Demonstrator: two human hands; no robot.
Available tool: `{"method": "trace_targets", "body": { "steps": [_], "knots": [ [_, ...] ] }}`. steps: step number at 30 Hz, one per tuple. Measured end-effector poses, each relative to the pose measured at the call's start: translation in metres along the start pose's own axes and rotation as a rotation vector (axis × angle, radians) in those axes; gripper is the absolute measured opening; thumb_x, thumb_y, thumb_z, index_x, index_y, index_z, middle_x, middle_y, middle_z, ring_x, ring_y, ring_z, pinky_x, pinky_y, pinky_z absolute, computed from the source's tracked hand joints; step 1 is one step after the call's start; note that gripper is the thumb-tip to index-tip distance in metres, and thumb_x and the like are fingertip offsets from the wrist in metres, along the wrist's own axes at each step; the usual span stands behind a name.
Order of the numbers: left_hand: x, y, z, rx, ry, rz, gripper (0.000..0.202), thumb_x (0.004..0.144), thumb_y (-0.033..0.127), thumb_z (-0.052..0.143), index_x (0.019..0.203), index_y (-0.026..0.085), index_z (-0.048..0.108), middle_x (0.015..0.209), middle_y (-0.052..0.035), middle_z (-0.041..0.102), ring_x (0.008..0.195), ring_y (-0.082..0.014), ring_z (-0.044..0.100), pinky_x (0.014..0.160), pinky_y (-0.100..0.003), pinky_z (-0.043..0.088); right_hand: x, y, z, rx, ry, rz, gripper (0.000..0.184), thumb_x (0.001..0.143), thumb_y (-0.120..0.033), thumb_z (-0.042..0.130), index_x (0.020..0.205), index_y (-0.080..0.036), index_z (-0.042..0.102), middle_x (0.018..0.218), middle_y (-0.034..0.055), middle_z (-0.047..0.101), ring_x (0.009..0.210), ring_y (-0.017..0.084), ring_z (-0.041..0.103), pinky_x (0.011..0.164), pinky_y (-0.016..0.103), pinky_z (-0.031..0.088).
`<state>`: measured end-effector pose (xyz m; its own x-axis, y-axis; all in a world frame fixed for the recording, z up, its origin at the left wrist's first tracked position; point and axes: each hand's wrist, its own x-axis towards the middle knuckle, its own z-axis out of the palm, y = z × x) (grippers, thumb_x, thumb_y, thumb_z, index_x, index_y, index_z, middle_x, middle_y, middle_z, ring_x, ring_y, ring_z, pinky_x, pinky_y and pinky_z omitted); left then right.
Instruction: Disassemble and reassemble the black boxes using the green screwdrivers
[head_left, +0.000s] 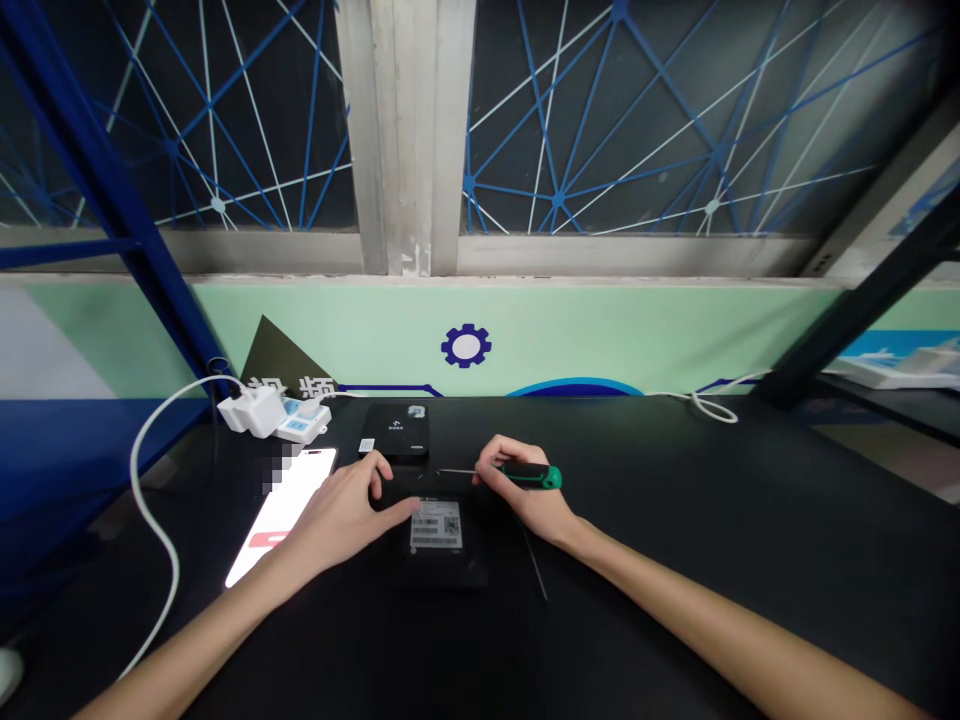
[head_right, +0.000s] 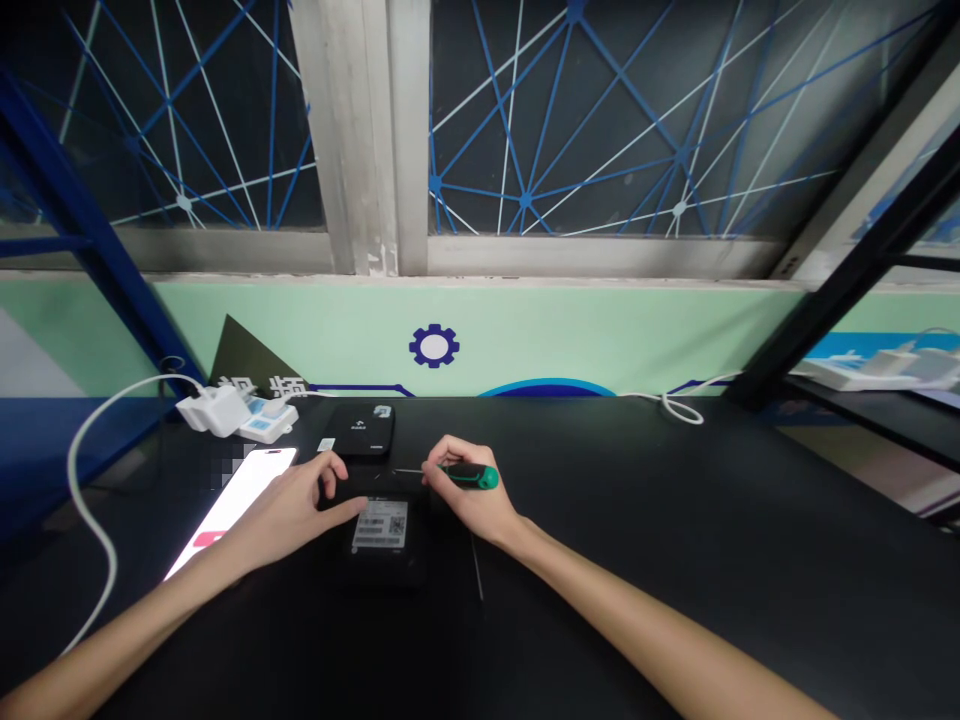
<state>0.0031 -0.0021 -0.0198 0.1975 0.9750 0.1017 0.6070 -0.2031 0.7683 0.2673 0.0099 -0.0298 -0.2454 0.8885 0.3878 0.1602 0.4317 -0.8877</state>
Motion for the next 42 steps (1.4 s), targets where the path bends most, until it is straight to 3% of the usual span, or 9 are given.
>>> {"method": "trace_targets", "body": {
  "steps": [4,9,17,21,29,35,38,42],
  "knots": [
    [0.001,0.006,-0.001,0.312,-0.123,-0.061,0.049,0.075,0.070,0.065,0.091,0.024,0.060,0.069,0.0020,0.058,0.069,-0.0216,0.056,0.055,-0.026,0.029,-0.001,-0.001,0.000,0.009,-0.020,0.011,0.035,0.088,-0.044,0.067,0.065,-0.019,0.056,0.061,0.0013,0.064,0.054,0.013,0.051,0.054,0.025,0.039],
    [0.001,0.012,-0.003,0.433,-0.166,-0.053,0.055,0.079,0.077,0.054,0.092,0.024,0.059,0.072,0.0011,0.061,0.073,-0.0222,0.060,0.057,-0.028,0.034,-0.001,-0.005,-0.001,0.013,0.010,0.009,0.035,0.085,-0.045,0.069,0.064,-0.019,0.057,0.060,0.0015,0.064,0.054,0.014,0.051,0.054,0.027,0.038],
    [0.000,0.006,-0.004,0.349,-0.223,0.004,0.059,0.076,0.074,0.061,0.105,0.022,0.066,0.080,-0.0003,0.066,0.072,-0.0202,0.061,0.057,-0.027,0.038,0.004,0.005,-0.006,0.150,0.201,-0.027,0.039,0.090,-0.038,0.060,0.056,-0.018,0.060,0.060,0.0009,0.055,0.059,0.014,0.049,0.059,0.028,0.038],
    [0.000,0.007,-0.002,0.289,-0.256,0.091,0.055,0.080,0.066,0.065,0.114,0.023,0.071,0.091,-0.0018,0.068,0.075,-0.0183,0.060,0.063,-0.028,0.044,0.007,0.012,-0.009,0.334,0.275,0.045,0.033,0.087,-0.034,0.061,0.057,-0.019,0.058,0.052,-0.0018,0.049,0.046,0.010,0.036,0.045,0.025,0.023],
    [-0.001,0.013,-0.001,0.320,-0.193,0.208,0.040,0.083,0.058,0.067,0.104,0.026,0.077,0.087,-0.0012,0.067,0.072,-0.0168,0.060,0.060,-0.027,0.043,0.008,0.013,-0.007,0.421,0.258,0.089,0.031,0.085,-0.032,0.064,0.059,-0.018,0.054,0.051,-0.0038,0.046,0.044,0.008,0.035,0.045,0.024,0.021],
    [-0.005,0.015,-0.004,0.267,-0.343,0.269,0.049,0.083,0.054,0.068,0.125,0.028,0.067,0.099,-0.0019,0.066,0.083,-0.0183,0.060,0.067,-0.027,0.046,0.007,0.014,-0.007,0.390,0.251,0.077,0.036,0.087,-0.033,0.065,0.058,-0.019,0.049,0.050,-0.0046,0.046,0.043,0.008,0.036,0.045,0.025,0.022],
    [-0.002,0.015,-0.003,0.270,-0.323,0.237,0.044,0.084,0.057,0.068,0.118,0.028,0.070,0.098,-0.0013,0.066,0.082,-0.0186,0.061,0.067,-0.028,0.046,0.008,0.014,-0.007,0.366,0.249,0.065,0.037,0.088,-0.034,0.064,0.057,-0.020,0.049,0.048,-0.0050,0.044,0.043,0.009,0.036,0.046,0.026,0.023],
    [0.002,0.014,-0.002,0.340,-0.174,0.182,0.039,0.082,0.062,0.067,0.094,0.026,0.074,0.091,-0.0003,0.067,0.071,-0.0173,0.059,0.062,-0.028,0.043,0.009,0.012,-0.007,0.355,0.254,0.042,0.042,0.090,-0.038,0.062,0.055,-0.020,0.049,0.048,-0.0043,0.043,0.045,0.010,0.036,0.048,0.027,0.025]
  ]
}}
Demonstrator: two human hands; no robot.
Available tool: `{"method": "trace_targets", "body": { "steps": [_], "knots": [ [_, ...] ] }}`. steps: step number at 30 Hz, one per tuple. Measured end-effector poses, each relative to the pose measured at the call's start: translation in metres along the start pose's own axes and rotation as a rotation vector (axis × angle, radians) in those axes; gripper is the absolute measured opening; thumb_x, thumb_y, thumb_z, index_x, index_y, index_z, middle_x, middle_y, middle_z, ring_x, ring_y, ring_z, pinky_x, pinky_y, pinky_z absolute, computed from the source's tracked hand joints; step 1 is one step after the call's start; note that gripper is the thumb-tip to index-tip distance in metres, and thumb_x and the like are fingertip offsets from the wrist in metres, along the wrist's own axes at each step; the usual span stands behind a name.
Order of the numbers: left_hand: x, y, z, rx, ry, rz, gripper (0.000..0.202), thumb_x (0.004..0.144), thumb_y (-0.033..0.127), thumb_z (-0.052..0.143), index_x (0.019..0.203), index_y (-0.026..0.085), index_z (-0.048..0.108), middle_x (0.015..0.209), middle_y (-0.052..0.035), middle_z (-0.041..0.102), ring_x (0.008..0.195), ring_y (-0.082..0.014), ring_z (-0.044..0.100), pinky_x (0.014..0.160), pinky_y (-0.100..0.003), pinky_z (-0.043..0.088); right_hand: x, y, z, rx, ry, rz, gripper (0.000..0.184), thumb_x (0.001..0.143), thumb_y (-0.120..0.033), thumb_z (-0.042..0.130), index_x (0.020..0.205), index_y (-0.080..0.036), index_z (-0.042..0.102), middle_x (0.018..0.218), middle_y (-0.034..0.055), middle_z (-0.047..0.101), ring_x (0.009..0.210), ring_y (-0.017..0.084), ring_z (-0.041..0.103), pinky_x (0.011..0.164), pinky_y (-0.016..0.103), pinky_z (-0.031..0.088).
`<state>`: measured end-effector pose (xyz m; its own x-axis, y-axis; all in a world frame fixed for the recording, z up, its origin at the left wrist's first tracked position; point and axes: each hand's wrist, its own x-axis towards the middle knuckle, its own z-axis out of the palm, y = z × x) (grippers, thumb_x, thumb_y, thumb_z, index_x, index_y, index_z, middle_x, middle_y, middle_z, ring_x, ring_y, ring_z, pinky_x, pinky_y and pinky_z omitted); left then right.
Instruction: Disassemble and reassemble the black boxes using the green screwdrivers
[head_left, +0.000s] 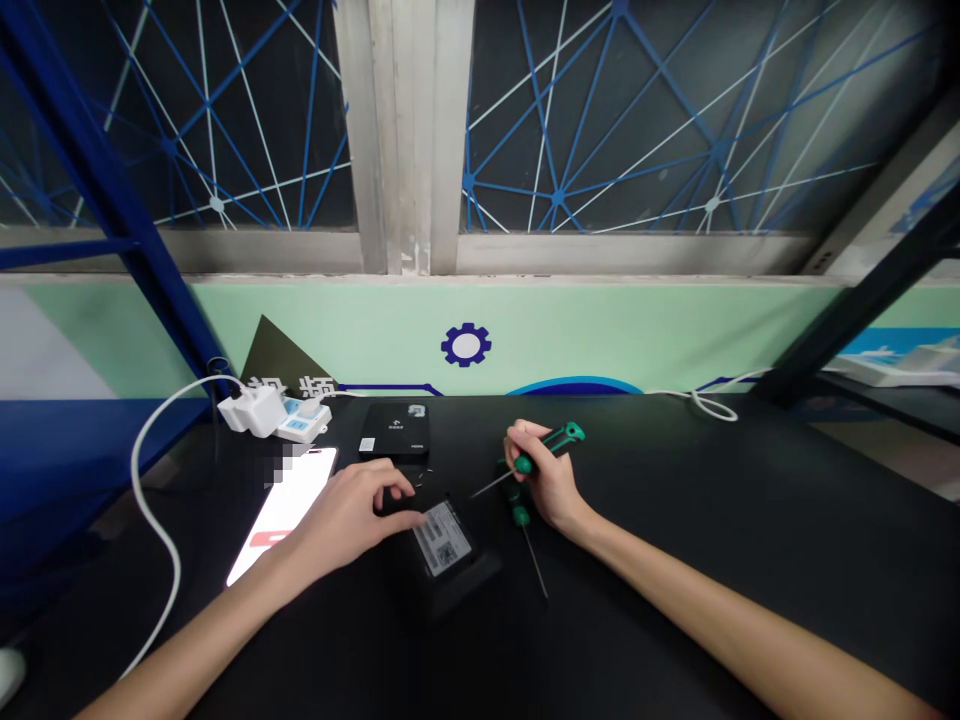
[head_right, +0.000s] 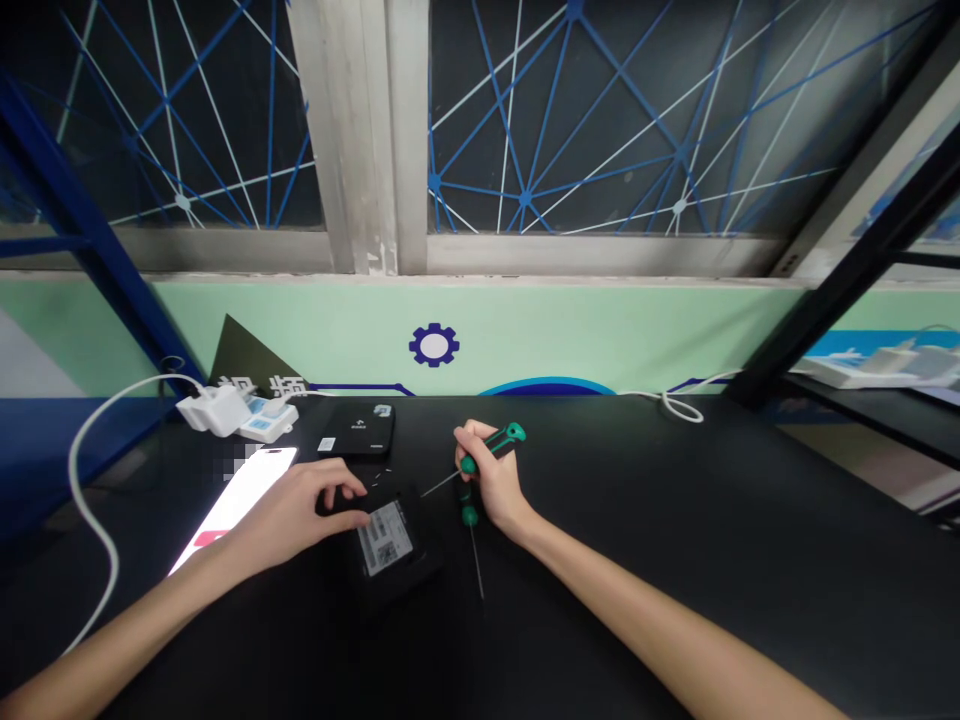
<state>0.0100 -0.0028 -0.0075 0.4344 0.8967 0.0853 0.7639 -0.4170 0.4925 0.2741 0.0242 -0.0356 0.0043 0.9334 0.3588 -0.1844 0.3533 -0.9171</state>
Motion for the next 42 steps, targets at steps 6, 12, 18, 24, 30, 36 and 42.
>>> {"method": "trace_targets", "body": {
  "steps": [6,12,18,24,30,36,42],
  "knots": [
    [0.000,-0.003,0.004,-0.020,0.108,-0.030,0.032,0.086,0.056,0.064,0.090,0.025,0.072,0.087,0.0008,0.066,0.061,-0.0141,0.056,0.056,-0.026,0.041,0.001,0.000,0.001,-0.019,0.013,-0.056,0.047,0.092,-0.038,0.059,0.050,-0.020,0.044,0.049,-0.0025,0.043,0.048,0.011,0.037,0.051,0.028,0.030],
    [0.000,-0.002,0.007,-0.090,0.107,-0.001,0.029,0.090,0.050,0.060,0.096,0.025,0.073,0.094,-0.0015,0.068,0.066,-0.0155,0.059,0.060,-0.027,0.045,-0.001,-0.004,0.005,-0.039,0.066,0.002,0.032,0.086,-0.040,0.070,0.075,-0.023,0.045,0.044,-0.0093,0.046,0.038,0.009,0.036,0.044,0.024,0.027],
    [0.001,-0.002,0.009,-0.084,0.115,0.062,0.028,0.096,0.043,0.052,0.102,0.025,0.073,0.095,-0.0020,0.067,0.066,-0.0148,0.058,0.062,-0.028,0.045,-0.004,-0.010,0.012,-0.182,0.063,0.026,0.033,0.087,-0.048,0.066,0.080,-0.024,0.045,0.045,-0.0097,0.047,0.037,0.010,0.042,0.041,0.022,0.032],
    [-0.001,0.001,0.011,-0.086,0.117,0.068,0.027,0.098,0.040,0.050,0.104,0.026,0.072,0.097,-0.0020,0.067,0.070,-0.0153,0.060,0.062,-0.027,0.046,-0.004,-0.006,0.009,-0.441,0.034,-0.077,0.028,0.088,-0.040,0.063,0.072,-0.021,0.051,0.060,-0.0045,0.046,0.053,0.012,0.039,0.053,0.026,0.032],
    [-0.003,0.003,0.010,-0.036,0.104,0.071,0.026,0.097,0.040,0.050,0.104,0.025,0.070,0.098,-0.0023,0.066,0.071,-0.0163,0.060,0.063,-0.029,0.046,-0.005,-0.002,0.008,-0.659,0.030,-0.079,0.028,0.084,-0.030,0.062,0.111,-0.023,0.060,0.070,-0.0032,0.053,0.063,0.017,0.047,0.065,0.030,0.038],
    [-0.004,0.006,0.008,0.000,0.092,0.070,0.027,0.097,0.039,0.047,0.106,0.025,0.069,0.099,-0.0024,0.066,0.065,-0.0148,0.058,0.061,-0.029,0.044,-0.006,-0.002,0.013,-0.961,-0.131,-0.142,0.008,0.087,-0.027,0.057,0.087,-0.023,0.063,0.081,0.0028,0.065,0.083,0.023,0.055,0.085,0.040,0.037],
    [-0.004,0.005,0.008,0.028,0.096,0.072,0.025,0.096,0.037,0.048,0.106,0.025,0.068,0.100,-0.0023,0.066,0.072,-0.0166,0.061,0.063,-0.029,0.045,-0.005,-0.003,0.016,-1.067,-0.235,-0.160,0.018,0.092,-0.029,0.055,0.082,-0.024,0.069,0.084,0.0044,0.072,0.084,0.024,0.054,0.084,0.042,0.036]
  ]
}}
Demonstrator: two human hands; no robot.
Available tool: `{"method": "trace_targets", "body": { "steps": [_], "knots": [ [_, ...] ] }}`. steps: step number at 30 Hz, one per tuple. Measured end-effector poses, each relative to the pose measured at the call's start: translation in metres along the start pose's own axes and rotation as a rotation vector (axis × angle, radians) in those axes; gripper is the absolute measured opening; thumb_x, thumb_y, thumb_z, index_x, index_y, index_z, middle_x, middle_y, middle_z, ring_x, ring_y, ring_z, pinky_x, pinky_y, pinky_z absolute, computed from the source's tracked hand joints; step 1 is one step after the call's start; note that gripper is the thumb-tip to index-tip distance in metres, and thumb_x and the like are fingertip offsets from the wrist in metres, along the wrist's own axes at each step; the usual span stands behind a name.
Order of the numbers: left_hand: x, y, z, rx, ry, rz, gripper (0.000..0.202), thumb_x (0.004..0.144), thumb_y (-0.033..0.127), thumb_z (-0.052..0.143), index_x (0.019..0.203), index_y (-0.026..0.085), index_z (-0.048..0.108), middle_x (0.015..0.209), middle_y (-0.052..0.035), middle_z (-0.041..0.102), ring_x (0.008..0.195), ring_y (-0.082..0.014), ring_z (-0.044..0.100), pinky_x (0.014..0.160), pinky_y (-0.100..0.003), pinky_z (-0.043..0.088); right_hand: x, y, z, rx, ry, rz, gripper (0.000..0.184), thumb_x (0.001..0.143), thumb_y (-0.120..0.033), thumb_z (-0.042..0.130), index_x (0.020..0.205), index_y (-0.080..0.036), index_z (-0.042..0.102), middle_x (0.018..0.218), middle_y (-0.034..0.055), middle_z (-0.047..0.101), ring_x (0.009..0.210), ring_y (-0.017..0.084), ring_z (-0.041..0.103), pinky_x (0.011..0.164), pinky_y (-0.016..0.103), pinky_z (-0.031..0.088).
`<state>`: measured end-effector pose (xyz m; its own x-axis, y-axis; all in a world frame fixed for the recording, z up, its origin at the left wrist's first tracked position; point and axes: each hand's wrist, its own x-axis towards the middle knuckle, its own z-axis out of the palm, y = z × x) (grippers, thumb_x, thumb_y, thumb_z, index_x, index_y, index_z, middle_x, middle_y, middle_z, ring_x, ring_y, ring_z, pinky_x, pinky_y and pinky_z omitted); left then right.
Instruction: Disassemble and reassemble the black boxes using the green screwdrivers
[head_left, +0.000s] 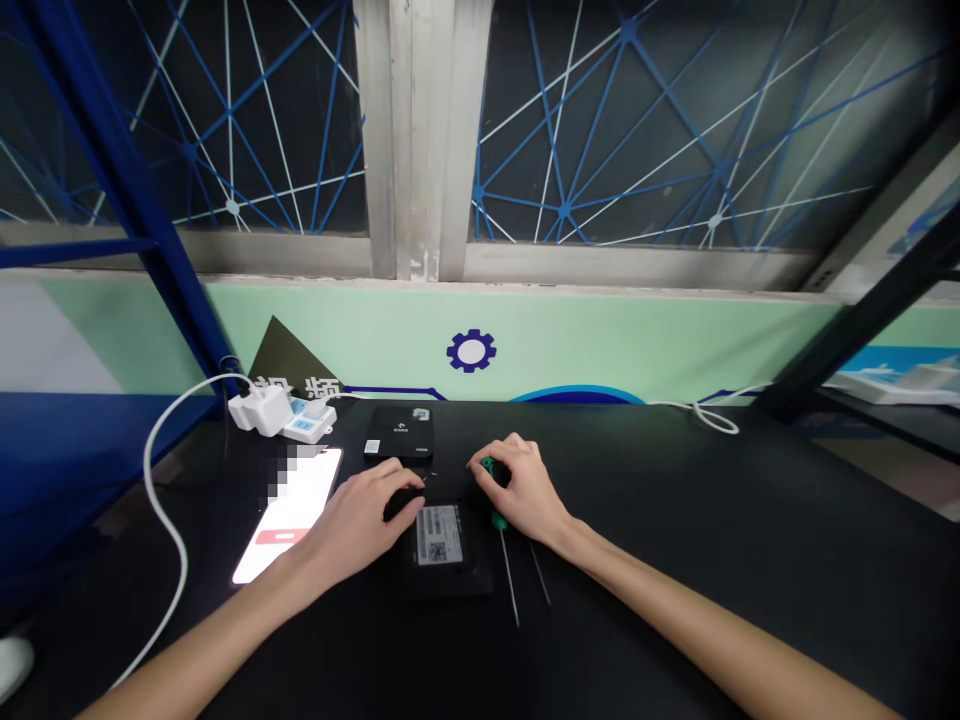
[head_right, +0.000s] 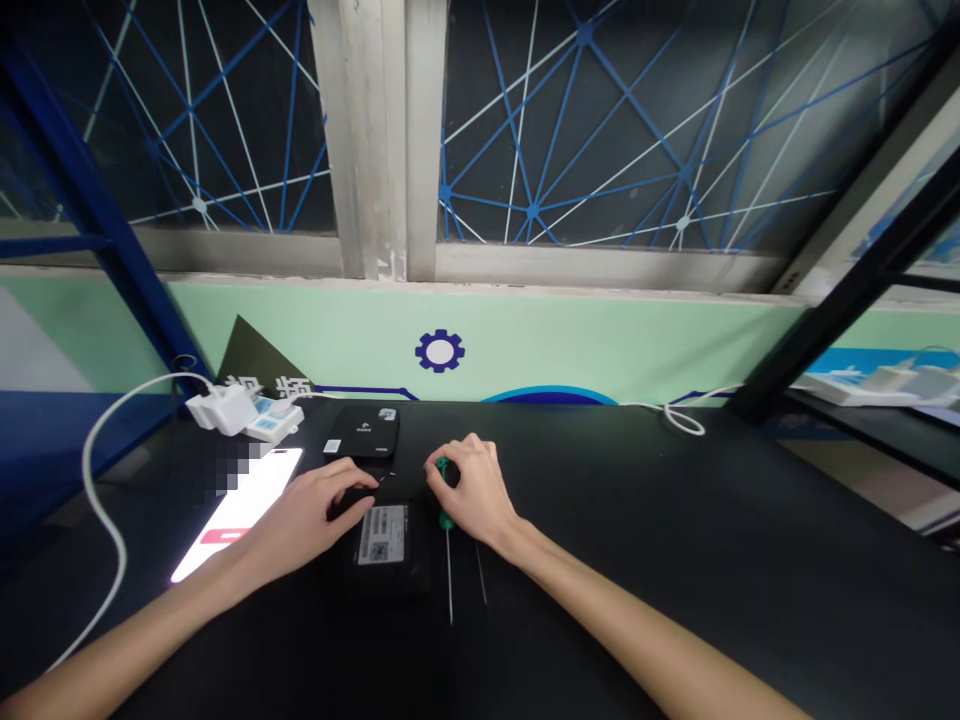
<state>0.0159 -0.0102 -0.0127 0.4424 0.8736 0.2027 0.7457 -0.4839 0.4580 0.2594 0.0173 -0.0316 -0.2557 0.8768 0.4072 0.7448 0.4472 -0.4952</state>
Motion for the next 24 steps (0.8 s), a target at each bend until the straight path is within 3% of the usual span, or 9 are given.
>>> {"method": "trace_targets", "body": {
  "steps": [12,19,21,24],
  "knots": [
    [0.001,0.000,0.000,0.010,-0.016,-0.009,0.027,0.097,0.039,0.047,0.108,0.026,0.068,0.102,-0.0024,0.067,0.069,-0.0162,0.061,0.063,-0.030,0.045,0.000,0.008,0.005,-0.018,-0.070,0.024,0.020,0.093,-0.028,0.056,0.081,-0.025,0.073,0.090,0.0040,0.071,0.088,0.023,0.056,0.082,0.039,0.038],
    [0.000,0.000,0.000,0.017,-0.018,-0.005,0.025,0.097,0.038,0.047,0.108,0.026,0.067,0.101,-0.0014,0.066,0.070,-0.0164,0.062,0.063,-0.030,0.046,0.006,0.012,-0.015,-0.028,0.057,-0.033,0.024,0.099,-0.027,0.042,0.096,-0.023,0.066,0.098,0.0061,0.067,0.091,0.022,0.060,0.078,0.033,0.042],
    [-0.001,0.000,0.000,0.017,-0.022,-0.005,0.026,0.098,0.039,0.047,0.109,0.026,0.066,0.103,-0.0016,0.066,0.070,-0.0163,0.063,0.063,-0.030,0.046,0.010,0.014,-0.026,-0.131,0.066,0.003,0.021,0.097,-0.027,0.042,0.096,-0.023,0.063,0.094,0.0054,0.068,0.080,0.021,0.062,0.067,0.031,0.039],
    [-0.001,0.001,0.000,0.028,-0.019,0.001,0.027,0.099,0.039,0.045,0.110,0.026,0.066,0.104,-0.0023,0.066,0.072,-0.0168,0.063,0.063,-0.029,0.047,0.014,0.016,-0.037,-0.294,0.027,0.096,0.014,0.092,-0.030,0.050,0.097,-0.022,0.060,0.073,0.0023,0.066,0.061,0.019,0.058,0.057,0.030,0.029]
  ]
}}
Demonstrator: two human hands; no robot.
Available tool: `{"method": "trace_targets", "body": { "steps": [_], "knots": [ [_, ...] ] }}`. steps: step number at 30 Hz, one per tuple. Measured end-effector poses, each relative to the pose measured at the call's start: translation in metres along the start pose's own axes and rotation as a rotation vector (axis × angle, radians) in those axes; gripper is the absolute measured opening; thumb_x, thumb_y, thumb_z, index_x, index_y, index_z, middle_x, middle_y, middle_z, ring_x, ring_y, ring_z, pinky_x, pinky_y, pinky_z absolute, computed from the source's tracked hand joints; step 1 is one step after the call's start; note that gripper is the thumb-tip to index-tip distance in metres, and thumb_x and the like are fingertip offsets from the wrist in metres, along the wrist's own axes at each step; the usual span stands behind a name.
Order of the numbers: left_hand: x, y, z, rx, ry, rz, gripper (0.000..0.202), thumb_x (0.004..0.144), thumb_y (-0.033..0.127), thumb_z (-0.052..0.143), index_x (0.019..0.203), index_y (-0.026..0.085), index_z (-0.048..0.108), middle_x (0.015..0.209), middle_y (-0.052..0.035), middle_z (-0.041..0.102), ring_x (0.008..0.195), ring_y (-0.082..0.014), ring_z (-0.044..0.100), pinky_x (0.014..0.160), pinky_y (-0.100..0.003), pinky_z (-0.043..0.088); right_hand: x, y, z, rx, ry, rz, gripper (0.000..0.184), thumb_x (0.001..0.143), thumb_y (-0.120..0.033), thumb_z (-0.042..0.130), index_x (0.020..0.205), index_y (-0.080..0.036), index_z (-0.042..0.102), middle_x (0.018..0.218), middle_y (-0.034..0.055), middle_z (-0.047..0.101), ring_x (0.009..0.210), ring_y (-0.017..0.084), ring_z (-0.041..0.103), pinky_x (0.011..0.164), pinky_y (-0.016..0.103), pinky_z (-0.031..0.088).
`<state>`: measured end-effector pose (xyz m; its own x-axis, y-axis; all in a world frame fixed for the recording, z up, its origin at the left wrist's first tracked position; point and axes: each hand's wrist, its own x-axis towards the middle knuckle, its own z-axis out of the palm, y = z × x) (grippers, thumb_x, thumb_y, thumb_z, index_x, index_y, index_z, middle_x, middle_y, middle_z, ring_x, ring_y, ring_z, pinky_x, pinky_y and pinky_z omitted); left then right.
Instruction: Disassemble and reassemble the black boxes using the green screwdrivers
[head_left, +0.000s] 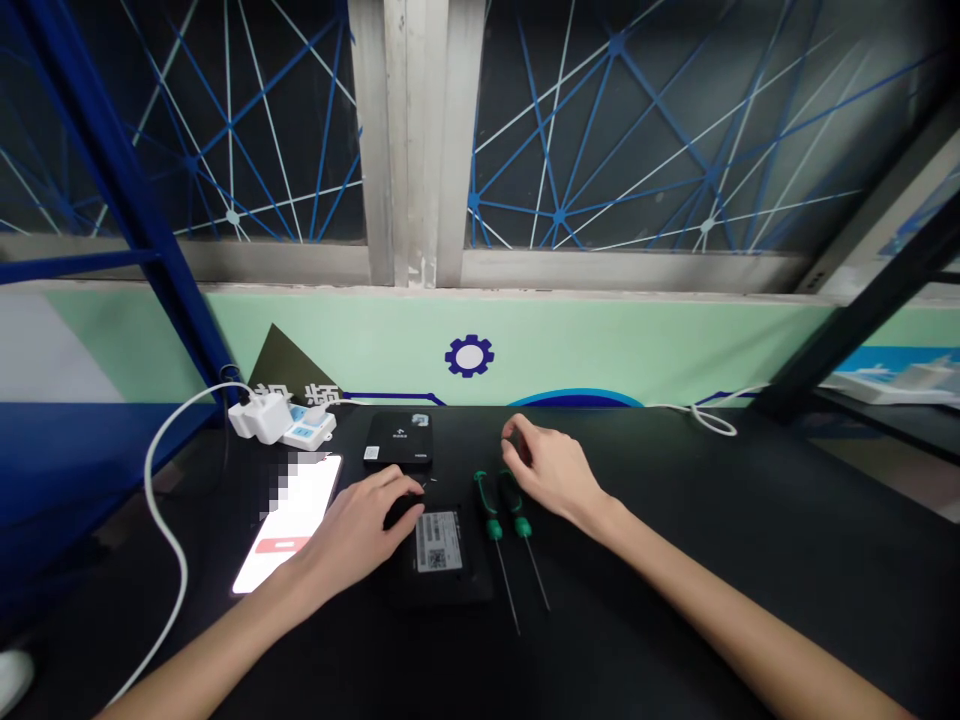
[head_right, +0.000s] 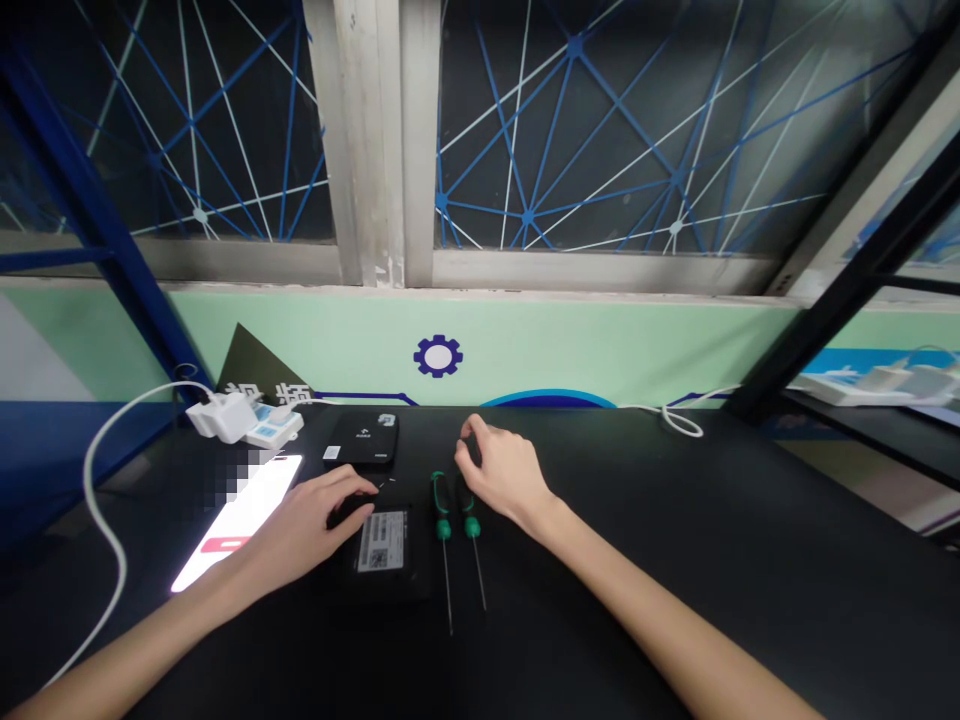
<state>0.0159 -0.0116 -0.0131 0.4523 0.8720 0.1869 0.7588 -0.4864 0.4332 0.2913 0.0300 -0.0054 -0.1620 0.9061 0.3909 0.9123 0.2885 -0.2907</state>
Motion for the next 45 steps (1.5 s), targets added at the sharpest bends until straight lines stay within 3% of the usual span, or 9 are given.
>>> {"method": "trace_targets", "body": {
  "steps": [3,8,14,19,23,29,34,39,45],
  "knots": [
    [0.000,0.000,0.001,0.018,0.011,0.011,0.028,0.099,0.038,0.044,0.111,0.025,0.066,0.103,-0.0027,0.065,0.074,-0.0175,0.064,0.062,-0.029,0.047,0.000,0.000,-0.003,-0.088,-0.091,0.044,0.016,0.087,-0.034,0.056,0.097,-0.023,0.059,0.061,0.0008,0.061,0.055,0.020,0.056,0.055,0.029,0.024],
    [0.001,0.001,0.002,0.031,0.032,0.018,0.028,0.099,0.038,0.042,0.109,0.025,0.065,0.103,-0.0030,0.066,0.077,-0.0183,0.065,0.063,-0.029,0.047,-0.003,-0.005,-0.005,-0.035,-0.209,0.060,0.020,0.078,-0.035,0.066,0.091,-0.023,0.058,0.062,0.0007,0.061,0.056,0.019,0.055,0.055,0.028,0.026],
    [0.001,0.003,0.003,0.042,0.045,-0.005,0.028,0.099,0.037,0.041,0.107,0.025,0.065,0.104,-0.0023,0.067,0.074,-0.0174,0.065,0.058,-0.028,0.045,0.002,0.001,-0.005,0.318,-0.379,0.048,0.011,0.072,-0.018,0.064,0.079,-0.021,0.056,0.055,-0.0056,0.056,0.049,0.012,0.048,0.052,0.025,0.030],
    [0.001,0.005,0.003,0.053,0.045,-0.002,0.028,0.099,0.036,0.041,0.107,0.025,0.065,0.104,-0.0016,0.067,0.075,-0.0179,0.066,0.060,-0.029,0.046,0.010,0.007,0.000,0.871,-0.308,0.152,0.017,0.078,-0.030,0.061,0.090,-0.019,0.060,0.050,-0.0089,0.045,0.044,0.009,0.040,0.046,0.022,0.031],
    [0.001,0.005,0.004,0.058,0.061,0.000,0.027,0.098,0.035,0.042,0.106,0.024,0.066,0.102,-0.0016,0.067,0.074,-0.0178,0.066,0.059,-0.029,0.047,0.011,0.005,0.000,1.250,-0.292,0.324,0.026,0.081,-0.039,0.063,0.088,-0.015,0.069,0.063,-0.0017,0.055,0.053,0.011,0.050,0.049,0.024,0.040],
    [0.001,0.005,0.005,0.105,0.063,0.033,0.026,0.099,0.032,0.042,0.108,0.024,0.065,0.102,-0.0019,0.067,0.075,-0.0175,0.067,0.061,-0.029,0.048,0.014,-0.007,0.001,1.733,-0.296,0.474,0.016,0.084,-0.030,0.062,0.081,-0.015,0.067,0.077,0.0044,0.062,0.070,0.015,0.056,0.064,0.026,0.049],
    [0.002,0.005,0.005,0.128,0.045,0.051,0.026,0.101,0.030,0.042,0.110,0.024,0.065,0.106,-0.0019,0.067,0.081,-0.0184,0.068,0.067,-0.029,0.049,0.024,-0.019,-0.004,1.938,-0.367,0.484,0.016,0.085,-0.024,0.049,0.086,-0.014,0.061,0.076,0.0073,0.061,0.066,0.017,0.055,0.063,0.030,0.049],
    [0.001,0.010,0.000,0.186,-0.008,0.045,0.027,0.101,0.029,0.041,0.115,0.022,0.064,0.107,-0.0036,0.065,0.091,-0.0210,0.067,0.074,-0.032,0.051,0.040,-0.023,-0.008,2.072,-0.317,0.449,0.009,0.084,-0.026,0.049,0.080,-0.018,0.051,0.061,0.0013,0.048,0.053,0.014,0.042,0.050,0.025,0.040],
    [-0.005,0.028,-0.005,0.251,-0.049,-0.025,0.029,0.101,0.030,0.041,0.117,0.019,0.062,0.110,-0.0074,0.063,0.099,-0.0246,0.063,0.075,-0.035,0.052,0.056,-0.027,-0.001,2.081,-0.356,0.436,0.027,0.095,-0.033,0.043,0.071,-0.021,0.044,0.053,-0.0045,0.034,0.044,0.011,0.029,0.041,0.020,0.028]
  ]
}}
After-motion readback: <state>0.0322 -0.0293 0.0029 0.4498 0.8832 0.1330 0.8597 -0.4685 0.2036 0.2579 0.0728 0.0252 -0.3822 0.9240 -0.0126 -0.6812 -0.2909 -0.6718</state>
